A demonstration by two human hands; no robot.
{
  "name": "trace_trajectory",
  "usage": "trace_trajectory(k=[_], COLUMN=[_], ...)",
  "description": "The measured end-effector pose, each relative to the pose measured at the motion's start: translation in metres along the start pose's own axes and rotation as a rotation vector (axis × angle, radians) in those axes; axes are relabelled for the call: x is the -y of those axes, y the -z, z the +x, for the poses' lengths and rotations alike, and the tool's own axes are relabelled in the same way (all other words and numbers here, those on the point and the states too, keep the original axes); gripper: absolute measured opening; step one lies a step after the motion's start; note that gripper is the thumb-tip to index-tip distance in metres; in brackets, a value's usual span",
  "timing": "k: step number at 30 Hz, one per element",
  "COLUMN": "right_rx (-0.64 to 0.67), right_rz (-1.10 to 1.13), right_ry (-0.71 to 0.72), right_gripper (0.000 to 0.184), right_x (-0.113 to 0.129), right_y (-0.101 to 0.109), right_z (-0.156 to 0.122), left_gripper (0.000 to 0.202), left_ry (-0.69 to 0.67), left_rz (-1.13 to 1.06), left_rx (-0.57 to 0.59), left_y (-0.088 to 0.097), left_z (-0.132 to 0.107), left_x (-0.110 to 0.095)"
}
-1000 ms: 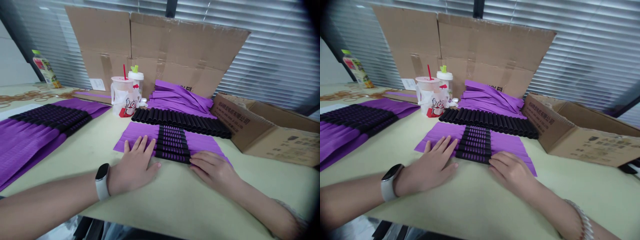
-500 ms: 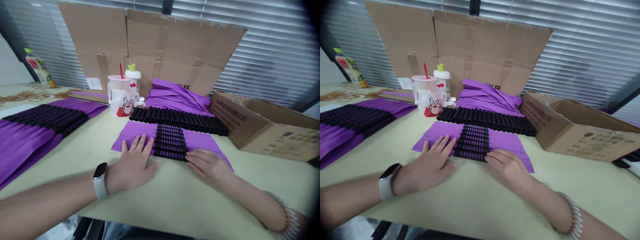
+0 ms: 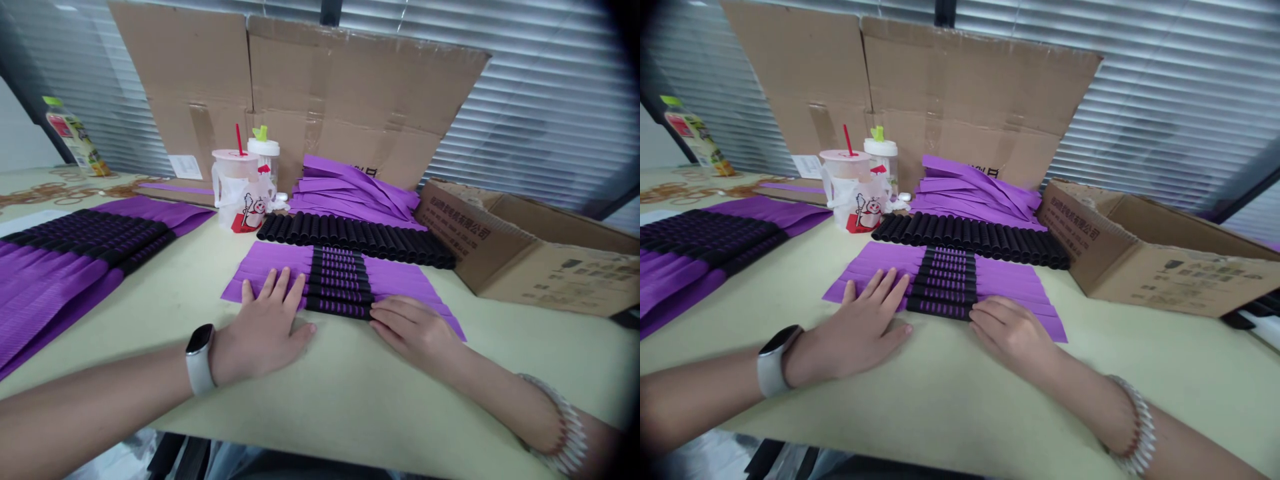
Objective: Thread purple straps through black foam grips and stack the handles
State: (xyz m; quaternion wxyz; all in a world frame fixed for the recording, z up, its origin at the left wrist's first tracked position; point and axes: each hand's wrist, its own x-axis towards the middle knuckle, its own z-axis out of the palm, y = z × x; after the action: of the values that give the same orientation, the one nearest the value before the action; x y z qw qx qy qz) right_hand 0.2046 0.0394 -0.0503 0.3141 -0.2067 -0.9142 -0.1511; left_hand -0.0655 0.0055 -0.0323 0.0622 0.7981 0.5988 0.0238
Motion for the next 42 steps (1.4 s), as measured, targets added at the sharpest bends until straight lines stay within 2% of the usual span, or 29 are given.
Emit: trace_trajectory(k=[18,24,27,31,34,37,42], right_rx=[-0.014,0.004,-0.054,-0.174,-0.05,0.099,0.13], right_rz=[0.001,0.041,0.082,0.034,0.044,0.079,0.069], right_ry=[-0.027,-0.065,-0.171,-0.299,-0.305,-0.279,-0.257], right_gripper=[0.011,0.016,0.02,0.014,0.015,0.015,0.025], right_x=[-0.002,-0.002,-0.007,-0.017,-0.017,-0.012,-0.005], right_y=[-0.003,0.001,0.019,0.044,0.046,0.034,0.017], right_z=[-0.004,-0.002,0.001,0.002,0.0,0.0,-0.003], left_gripper=[0.078,0.076,0.076,0.067,0.059,0.053,0.049], left_ry=[0.021,-0.028,-0.051,-0.14,-0.216,-0.262,-0.3], left_rz=[0.011,0.037,0.038,0.01,-0.036,-0.071,-0.073], left_rx=[0.034,-0.098,-0.173,-0.287,-0.316,-0.31,-0.308], left_y=[0.002,-0.005,-0.007,-0.003,0.0,0.001,-0.003], left_z=[0.0,-0.001,-0.001,0.003,0.009,0.014,0.013], left_x=[0.001,0.004,0.007,0.008,0.009,0.011,0.013])
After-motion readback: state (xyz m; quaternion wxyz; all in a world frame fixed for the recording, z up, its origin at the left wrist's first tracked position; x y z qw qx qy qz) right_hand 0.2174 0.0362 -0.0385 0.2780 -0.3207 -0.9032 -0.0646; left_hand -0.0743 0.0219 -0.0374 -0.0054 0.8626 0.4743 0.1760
